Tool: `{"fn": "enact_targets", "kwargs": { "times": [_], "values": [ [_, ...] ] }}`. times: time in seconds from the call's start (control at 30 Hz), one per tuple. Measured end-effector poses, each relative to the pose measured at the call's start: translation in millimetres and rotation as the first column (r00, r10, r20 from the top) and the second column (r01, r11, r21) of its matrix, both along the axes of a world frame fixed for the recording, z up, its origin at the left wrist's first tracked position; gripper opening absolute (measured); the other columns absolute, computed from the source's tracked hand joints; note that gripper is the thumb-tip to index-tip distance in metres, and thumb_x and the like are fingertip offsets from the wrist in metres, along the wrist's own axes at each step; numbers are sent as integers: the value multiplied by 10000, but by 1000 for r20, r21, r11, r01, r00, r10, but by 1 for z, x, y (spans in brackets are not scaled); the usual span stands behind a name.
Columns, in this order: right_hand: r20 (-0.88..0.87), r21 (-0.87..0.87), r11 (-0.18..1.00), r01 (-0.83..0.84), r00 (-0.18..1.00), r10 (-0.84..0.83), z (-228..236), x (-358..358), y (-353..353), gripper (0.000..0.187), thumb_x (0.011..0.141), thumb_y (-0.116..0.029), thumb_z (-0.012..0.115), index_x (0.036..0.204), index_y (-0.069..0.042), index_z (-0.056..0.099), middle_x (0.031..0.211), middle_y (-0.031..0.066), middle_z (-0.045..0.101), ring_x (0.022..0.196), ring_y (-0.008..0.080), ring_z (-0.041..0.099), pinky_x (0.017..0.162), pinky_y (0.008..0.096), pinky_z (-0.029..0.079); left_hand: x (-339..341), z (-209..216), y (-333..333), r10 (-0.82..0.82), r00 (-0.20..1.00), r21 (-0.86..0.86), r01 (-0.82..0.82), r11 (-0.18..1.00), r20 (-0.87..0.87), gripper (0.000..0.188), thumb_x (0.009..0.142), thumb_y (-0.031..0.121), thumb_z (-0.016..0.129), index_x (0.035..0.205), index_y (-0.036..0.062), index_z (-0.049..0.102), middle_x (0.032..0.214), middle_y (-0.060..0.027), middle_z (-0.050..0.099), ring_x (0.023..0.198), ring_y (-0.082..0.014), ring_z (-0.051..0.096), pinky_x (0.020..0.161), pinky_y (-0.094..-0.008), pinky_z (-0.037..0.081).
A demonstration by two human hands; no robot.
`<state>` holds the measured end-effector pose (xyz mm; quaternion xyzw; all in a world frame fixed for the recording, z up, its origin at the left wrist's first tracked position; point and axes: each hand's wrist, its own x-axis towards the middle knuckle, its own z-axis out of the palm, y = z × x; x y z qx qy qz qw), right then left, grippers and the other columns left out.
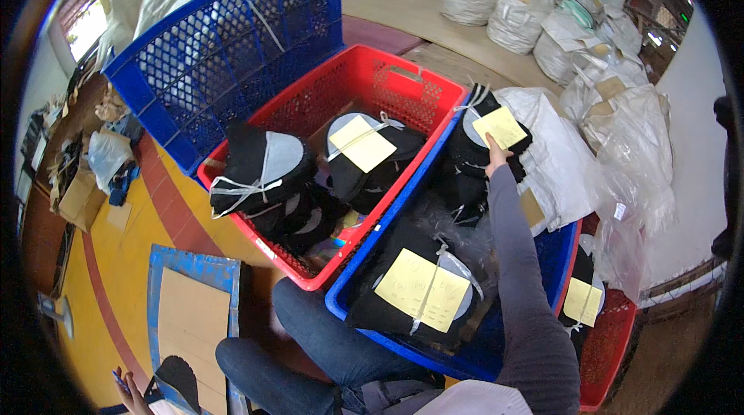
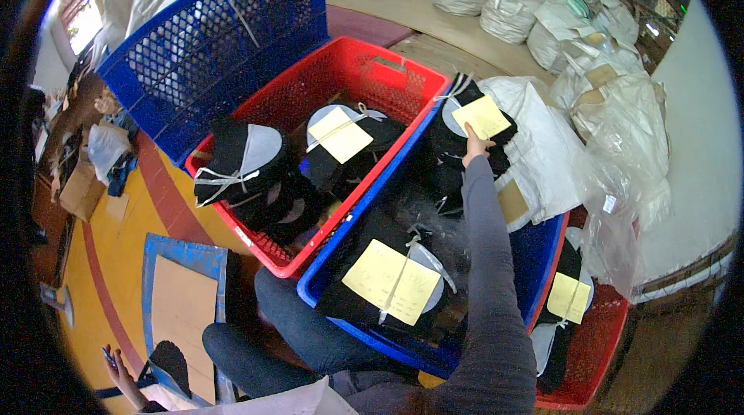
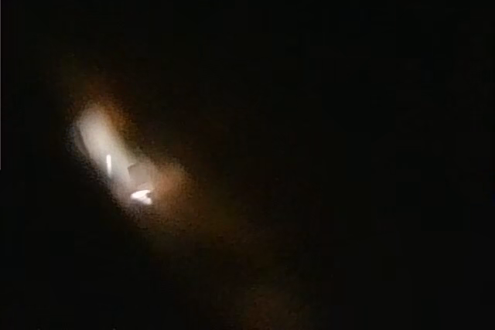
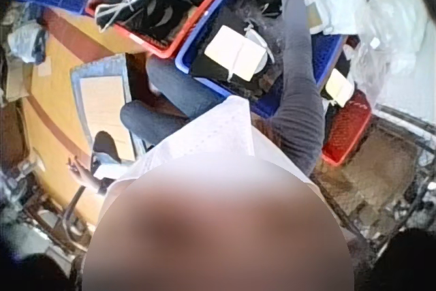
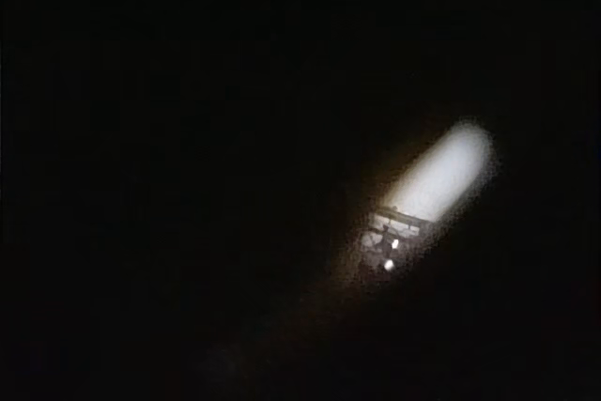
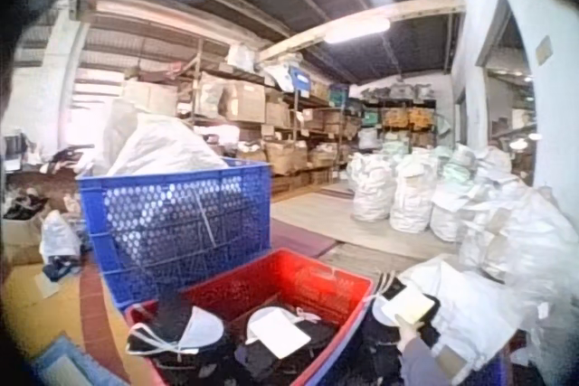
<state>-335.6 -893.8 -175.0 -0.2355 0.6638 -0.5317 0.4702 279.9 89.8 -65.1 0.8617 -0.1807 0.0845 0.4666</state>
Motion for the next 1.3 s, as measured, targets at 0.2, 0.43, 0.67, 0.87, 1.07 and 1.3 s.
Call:
{"fn": "enact_targets", "kwargs": {
  "times": [0.2, 0.43, 0.67, 0.87, 1.07, 1.3],
  "values": [
    [-650, -158, 842, -515, 697, 304, 54, 38, 67, 1019, 762, -448, 703, 1501, -155, 64, 1529, 236, 45, 1405, 398, 102, 1117, 495, 167, -53, 17, 20, 124, 992, -1, -124, 992, -18, 402, 935, 161, 558, 1300, 6, 491, 1286, -105, 525, 1113, -169, 535, 924, -290, 420],
    [-934, 339, 803, -490, -71, 351, 54, 35, 66, 870, 821, -552, 577, 1498, -200, 160, 1552, 126, 127, 1400, 426, 121, 1118, 549, 156, -81, -1, 30, 236, 928, 111, -212, 971, -288, 440, 908, 214, 593, 1298, 33, 502, 1234, -89, 558, 1094, -154, 538, 914, -255, 403],
    [-922, 367, 639, -676, -172, 348, 40, 56, 56, 715, 839, -524, 566, 1453, -275, 299, 1543, 72, 196, 1383, 422, 184, 1100, 584, 174, -50, -49, 113, 112, 976, -181, -146, 972, -188, 442, 906, 196, 609, 1291, 9, 500, 1177, -74, 580, 1063, -143, 536, 910, -247, 396],
    [-973, 71, 628, -775, 84, 214, 35, 49, 54, 664, 801, -383, 660, 1379, -150, 434, 1458, 176, 347, 1333, 388, 315, 1095, 484, 255, -42, -72, 105, 88, 965, -238, -149, 960, -249, 382, 919, 228, 606, 1248, 49, 531, 1056, -46, 611, 903, -90, 561, 755, -193, 416],
    [-53, -438, 875, 206, 966, -254, -1, 39, 56, 556, 824, -217, 674, 1270, 35, 457, 1205, 198, 546, 1049, 296, 555, 908, 376, 435, -73, -79, 68, 5, 906, -207, -102, 973, -423, 349, 923, 237, 603, 1220, 64, 545, 995, -29, 616, 833, -65, 554, 684, -172, 403],
    [552, -39, 975, 220, 818, -162, -23, -34, 8, 644, 718, -466, 750, 1125, -23, 520, 1082, 41, 486, 1013, 133, 473, 910, 256, 382, -102, -117, 15, -52, 840, -191, -62, 980, -540, 252, 932, 245, 595, 1141, 107, 569, 839, 13, 619, 667, -6, 516, 512, -125, 340]
  ]
}}
